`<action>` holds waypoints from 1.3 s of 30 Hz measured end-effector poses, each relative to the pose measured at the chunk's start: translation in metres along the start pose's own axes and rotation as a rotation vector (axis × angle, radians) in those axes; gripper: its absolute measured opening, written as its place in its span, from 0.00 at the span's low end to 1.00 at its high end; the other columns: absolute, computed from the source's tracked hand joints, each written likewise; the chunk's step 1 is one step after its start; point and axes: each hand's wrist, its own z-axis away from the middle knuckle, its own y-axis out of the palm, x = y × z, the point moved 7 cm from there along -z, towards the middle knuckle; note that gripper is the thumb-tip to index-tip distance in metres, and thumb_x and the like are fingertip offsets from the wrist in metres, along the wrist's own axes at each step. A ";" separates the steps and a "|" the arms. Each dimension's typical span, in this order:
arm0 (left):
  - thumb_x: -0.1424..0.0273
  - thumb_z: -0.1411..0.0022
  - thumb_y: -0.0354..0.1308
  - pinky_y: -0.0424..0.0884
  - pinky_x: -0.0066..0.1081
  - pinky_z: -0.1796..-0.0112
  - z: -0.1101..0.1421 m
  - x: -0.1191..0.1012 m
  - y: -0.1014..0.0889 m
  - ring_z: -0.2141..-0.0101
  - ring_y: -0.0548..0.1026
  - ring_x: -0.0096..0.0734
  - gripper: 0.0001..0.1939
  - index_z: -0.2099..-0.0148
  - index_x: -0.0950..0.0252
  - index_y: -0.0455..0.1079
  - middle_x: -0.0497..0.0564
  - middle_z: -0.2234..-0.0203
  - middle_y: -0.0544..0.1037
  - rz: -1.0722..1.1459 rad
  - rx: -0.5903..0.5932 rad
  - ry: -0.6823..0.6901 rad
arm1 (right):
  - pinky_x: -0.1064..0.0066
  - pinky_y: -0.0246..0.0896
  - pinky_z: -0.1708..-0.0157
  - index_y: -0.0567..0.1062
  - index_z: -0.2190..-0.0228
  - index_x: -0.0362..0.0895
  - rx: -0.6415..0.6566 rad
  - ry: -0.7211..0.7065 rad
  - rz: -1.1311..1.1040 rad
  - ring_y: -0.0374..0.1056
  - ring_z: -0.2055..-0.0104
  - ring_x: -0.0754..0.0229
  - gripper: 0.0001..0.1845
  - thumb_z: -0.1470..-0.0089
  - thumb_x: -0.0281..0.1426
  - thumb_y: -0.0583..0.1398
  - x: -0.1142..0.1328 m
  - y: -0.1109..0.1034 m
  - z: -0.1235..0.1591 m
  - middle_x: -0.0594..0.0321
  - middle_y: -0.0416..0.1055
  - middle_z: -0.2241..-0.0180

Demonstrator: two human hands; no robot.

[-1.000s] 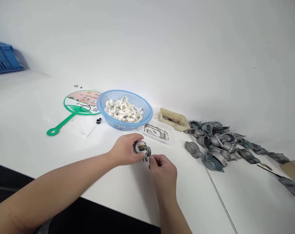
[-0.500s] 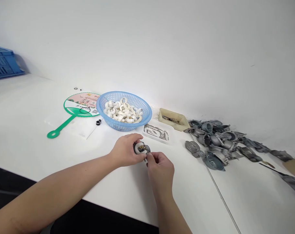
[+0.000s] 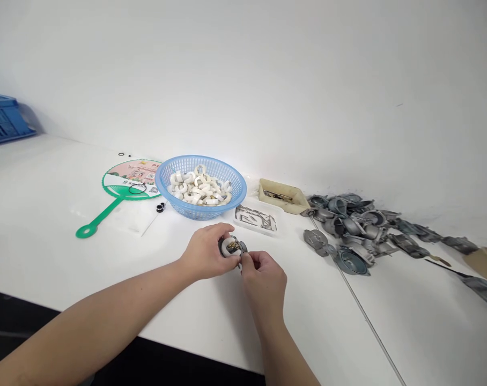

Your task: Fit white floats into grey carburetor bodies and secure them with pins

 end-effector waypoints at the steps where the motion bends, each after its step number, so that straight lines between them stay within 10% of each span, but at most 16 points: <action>1: 0.69 0.58 0.62 0.73 0.34 0.67 0.000 0.000 0.000 0.68 0.75 0.35 0.24 0.55 0.62 0.65 0.47 0.70 0.76 -0.002 -0.001 0.001 | 0.69 0.55 0.74 0.72 0.79 0.45 0.000 -0.014 0.011 0.63 0.78 0.59 0.10 0.54 0.36 0.56 0.001 0.000 0.000 0.64 0.70 0.82; 30: 0.69 0.56 0.60 0.71 0.34 0.62 -0.002 0.003 0.000 0.67 0.74 0.34 0.29 0.49 0.63 0.61 0.49 0.64 0.77 0.134 0.198 0.078 | 0.69 0.66 0.70 0.70 0.61 0.45 0.366 -0.937 0.109 0.66 0.70 0.62 0.12 0.48 0.35 0.59 0.030 -0.003 -0.012 0.62 0.72 0.67; 39: 0.68 0.53 0.59 0.70 0.36 0.61 0.001 0.001 0.000 0.63 0.74 0.36 0.28 0.48 0.62 0.59 0.48 0.63 0.77 0.065 0.137 0.091 | 0.65 0.68 0.66 0.70 0.57 0.48 0.355 -0.940 0.016 0.69 0.64 0.58 0.17 0.50 0.34 0.61 0.024 -0.001 -0.019 0.61 0.74 0.62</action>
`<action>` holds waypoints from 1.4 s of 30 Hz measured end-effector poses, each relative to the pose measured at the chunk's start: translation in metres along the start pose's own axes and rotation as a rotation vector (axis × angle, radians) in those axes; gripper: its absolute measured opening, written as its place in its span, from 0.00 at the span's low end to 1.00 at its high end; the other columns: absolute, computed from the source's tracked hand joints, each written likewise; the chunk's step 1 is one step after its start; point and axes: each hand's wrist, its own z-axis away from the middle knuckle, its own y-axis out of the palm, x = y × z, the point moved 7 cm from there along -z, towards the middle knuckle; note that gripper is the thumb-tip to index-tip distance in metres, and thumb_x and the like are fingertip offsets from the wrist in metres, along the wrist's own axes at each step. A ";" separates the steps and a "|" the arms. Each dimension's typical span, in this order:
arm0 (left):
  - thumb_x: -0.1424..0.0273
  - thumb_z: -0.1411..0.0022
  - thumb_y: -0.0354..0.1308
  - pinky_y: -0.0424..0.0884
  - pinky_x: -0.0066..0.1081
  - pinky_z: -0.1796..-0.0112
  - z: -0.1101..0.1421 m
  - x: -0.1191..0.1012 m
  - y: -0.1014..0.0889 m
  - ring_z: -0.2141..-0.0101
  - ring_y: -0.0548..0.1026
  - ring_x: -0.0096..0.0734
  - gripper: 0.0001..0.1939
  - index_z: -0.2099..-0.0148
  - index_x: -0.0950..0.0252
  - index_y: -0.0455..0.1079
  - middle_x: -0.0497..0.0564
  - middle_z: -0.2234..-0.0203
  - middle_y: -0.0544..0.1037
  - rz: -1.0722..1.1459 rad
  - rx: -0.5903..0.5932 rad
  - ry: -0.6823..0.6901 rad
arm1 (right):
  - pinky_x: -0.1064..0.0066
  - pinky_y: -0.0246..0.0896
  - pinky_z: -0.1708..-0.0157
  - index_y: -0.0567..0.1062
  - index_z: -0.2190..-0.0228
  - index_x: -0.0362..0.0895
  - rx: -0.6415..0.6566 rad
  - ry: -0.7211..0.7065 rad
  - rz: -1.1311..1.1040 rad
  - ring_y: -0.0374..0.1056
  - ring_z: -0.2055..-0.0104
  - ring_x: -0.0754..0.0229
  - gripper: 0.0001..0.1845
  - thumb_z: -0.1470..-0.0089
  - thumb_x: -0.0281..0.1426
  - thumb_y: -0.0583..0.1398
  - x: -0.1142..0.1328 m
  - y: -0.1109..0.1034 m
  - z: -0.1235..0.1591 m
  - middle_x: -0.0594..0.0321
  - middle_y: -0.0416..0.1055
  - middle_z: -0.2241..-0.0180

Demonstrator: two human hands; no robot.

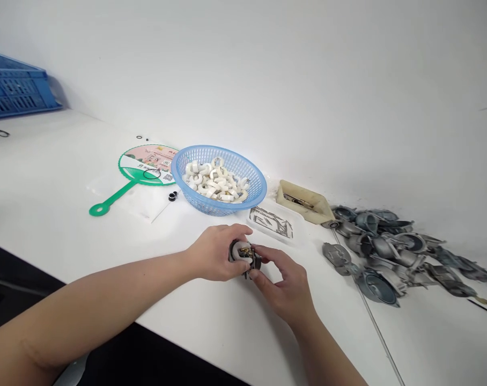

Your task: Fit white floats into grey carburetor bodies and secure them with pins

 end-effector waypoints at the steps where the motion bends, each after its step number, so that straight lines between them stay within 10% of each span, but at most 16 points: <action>1: 0.68 0.53 0.59 0.70 0.37 0.61 0.000 0.000 0.000 0.63 0.74 0.37 0.28 0.48 0.62 0.59 0.48 0.64 0.76 -0.009 -0.007 -0.008 | 0.65 0.68 0.66 0.70 0.57 0.48 0.004 0.017 -0.015 0.69 0.64 0.59 0.17 0.50 0.34 0.61 -0.002 0.000 0.000 0.61 0.74 0.62; 42: 0.68 0.49 0.60 0.69 0.37 0.61 0.016 0.009 0.008 0.60 0.72 0.37 0.19 0.54 0.59 0.62 0.49 0.60 0.73 0.149 -0.021 -0.281 | 0.62 0.69 0.64 0.72 0.60 0.48 0.003 0.150 -0.217 0.71 0.62 0.55 0.16 0.54 0.32 0.65 -0.015 0.005 0.008 0.59 0.75 0.62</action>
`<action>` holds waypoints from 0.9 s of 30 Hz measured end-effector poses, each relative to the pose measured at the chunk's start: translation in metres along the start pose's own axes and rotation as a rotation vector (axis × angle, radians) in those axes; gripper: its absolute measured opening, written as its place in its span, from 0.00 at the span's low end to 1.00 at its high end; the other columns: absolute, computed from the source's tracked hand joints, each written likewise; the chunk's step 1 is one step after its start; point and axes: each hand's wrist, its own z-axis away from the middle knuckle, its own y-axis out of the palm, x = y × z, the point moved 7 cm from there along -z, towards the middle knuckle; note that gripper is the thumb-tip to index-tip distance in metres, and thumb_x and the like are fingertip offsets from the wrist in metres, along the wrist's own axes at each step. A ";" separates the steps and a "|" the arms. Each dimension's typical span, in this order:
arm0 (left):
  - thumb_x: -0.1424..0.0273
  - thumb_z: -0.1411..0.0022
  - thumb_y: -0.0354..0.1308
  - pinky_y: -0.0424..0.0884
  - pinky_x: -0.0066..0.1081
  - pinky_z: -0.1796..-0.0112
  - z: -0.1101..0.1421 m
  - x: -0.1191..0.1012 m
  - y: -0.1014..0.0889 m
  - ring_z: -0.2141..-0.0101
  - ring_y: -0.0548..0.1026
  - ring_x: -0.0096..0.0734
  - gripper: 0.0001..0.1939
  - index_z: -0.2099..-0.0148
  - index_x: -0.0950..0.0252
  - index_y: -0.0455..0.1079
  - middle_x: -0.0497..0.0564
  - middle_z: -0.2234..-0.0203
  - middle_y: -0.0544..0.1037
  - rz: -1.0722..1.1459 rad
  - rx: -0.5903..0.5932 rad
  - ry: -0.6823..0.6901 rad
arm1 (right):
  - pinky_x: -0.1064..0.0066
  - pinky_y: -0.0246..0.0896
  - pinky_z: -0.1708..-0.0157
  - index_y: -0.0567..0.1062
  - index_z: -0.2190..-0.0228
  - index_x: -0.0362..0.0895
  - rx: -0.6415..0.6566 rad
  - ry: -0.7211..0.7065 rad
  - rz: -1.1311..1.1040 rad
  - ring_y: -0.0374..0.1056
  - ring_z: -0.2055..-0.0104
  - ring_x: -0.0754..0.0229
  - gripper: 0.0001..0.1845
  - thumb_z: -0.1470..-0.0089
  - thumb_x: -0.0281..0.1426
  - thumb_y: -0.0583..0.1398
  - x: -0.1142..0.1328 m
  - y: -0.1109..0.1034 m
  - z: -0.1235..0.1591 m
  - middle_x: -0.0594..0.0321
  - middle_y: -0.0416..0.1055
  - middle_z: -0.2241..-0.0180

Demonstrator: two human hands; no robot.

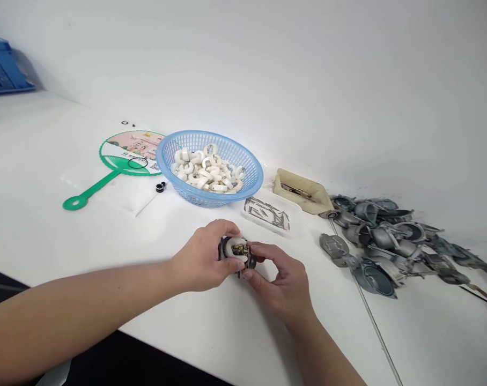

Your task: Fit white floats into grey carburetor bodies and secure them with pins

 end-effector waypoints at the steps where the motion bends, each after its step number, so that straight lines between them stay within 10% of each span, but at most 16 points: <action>1: 0.69 0.49 0.60 0.70 0.37 0.61 0.000 0.001 0.000 0.61 0.72 0.36 0.19 0.55 0.59 0.62 0.48 0.60 0.73 0.022 0.006 -0.011 | 0.62 0.69 0.63 0.72 0.60 0.48 -0.001 0.003 0.004 0.70 0.62 0.55 0.16 0.54 0.32 0.65 0.000 0.000 0.000 0.59 0.74 0.62; 27: 0.67 0.50 0.58 0.65 0.44 0.57 -0.004 -0.009 -0.001 0.62 0.70 0.40 0.16 0.58 0.62 0.61 0.49 0.67 0.73 -0.086 -0.007 0.090 | 0.63 0.68 0.68 0.72 0.59 0.48 -0.036 0.004 0.066 0.68 0.67 0.59 0.16 0.53 0.32 0.63 -0.001 -0.002 0.001 0.59 0.74 0.61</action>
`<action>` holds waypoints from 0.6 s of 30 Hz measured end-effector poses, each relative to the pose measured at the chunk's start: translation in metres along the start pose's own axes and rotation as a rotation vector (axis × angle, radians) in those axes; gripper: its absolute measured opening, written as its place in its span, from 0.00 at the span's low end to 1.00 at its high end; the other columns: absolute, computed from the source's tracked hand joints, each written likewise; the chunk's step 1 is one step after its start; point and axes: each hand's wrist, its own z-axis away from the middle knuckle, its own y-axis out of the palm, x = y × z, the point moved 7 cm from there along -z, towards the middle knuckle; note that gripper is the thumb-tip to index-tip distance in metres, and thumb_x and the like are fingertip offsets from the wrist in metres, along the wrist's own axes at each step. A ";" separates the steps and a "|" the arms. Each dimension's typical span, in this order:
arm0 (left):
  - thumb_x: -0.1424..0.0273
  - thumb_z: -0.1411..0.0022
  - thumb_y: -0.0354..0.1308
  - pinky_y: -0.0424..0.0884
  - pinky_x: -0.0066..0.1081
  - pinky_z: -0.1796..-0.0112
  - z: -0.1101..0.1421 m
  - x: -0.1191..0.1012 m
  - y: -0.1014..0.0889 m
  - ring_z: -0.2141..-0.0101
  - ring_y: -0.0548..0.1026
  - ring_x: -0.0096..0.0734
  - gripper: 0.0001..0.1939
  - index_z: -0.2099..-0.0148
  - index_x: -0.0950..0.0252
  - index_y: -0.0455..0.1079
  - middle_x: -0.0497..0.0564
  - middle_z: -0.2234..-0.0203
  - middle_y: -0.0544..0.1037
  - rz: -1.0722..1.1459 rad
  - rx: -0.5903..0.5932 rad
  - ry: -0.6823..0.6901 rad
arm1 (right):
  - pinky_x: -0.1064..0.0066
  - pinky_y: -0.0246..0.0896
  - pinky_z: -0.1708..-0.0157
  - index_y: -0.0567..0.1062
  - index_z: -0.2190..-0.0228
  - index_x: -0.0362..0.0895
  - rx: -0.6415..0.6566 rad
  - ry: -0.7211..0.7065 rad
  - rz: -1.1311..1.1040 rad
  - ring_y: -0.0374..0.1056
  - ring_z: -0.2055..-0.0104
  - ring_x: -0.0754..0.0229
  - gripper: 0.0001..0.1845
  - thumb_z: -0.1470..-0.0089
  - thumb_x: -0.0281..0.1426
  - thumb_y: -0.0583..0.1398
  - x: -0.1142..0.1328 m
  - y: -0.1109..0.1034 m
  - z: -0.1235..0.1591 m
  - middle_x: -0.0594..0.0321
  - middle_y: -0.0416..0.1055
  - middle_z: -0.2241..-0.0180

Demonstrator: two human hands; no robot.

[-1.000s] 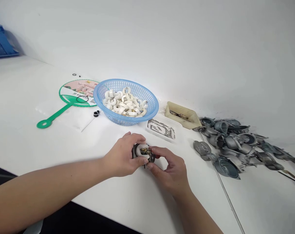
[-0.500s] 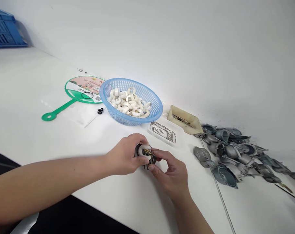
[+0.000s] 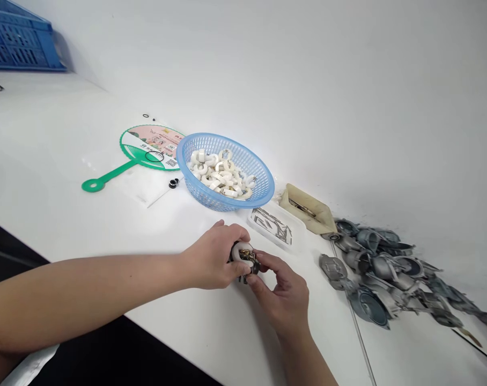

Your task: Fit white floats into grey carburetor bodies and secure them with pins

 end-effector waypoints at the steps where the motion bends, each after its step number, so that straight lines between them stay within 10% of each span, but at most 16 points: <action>1: 0.68 0.50 0.58 0.66 0.44 0.57 0.000 0.000 0.000 0.62 0.70 0.40 0.16 0.58 0.62 0.61 0.49 0.67 0.73 -0.002 -0.001 -0.003 | 0.63 0.68 0.68 0.72 0.59 0.49 0.003 -0.002 -0.006 0.68 0.67 0.59 0.16 0.53 0.32 0.63 0.000 0.000 0.000 0.59 0.74 0.61; 18: 0.67 0.51 0.58 0.68 0.35 0.68 0.005 -0.003 -0.003 0.66 0.73 0.39 0.18 0.57 0.63 0.60 0.50 0.67 0.74 -0.026 0.037 -0.022 | 0.62 0.68 0.67 0.70 0.57 0.49 0.040 -0.025 -0.074 0.68 0.65 0.58 0.18 0.52 0.28 0.62 -0.001 0.006 0.001 0.58 0.72 0.60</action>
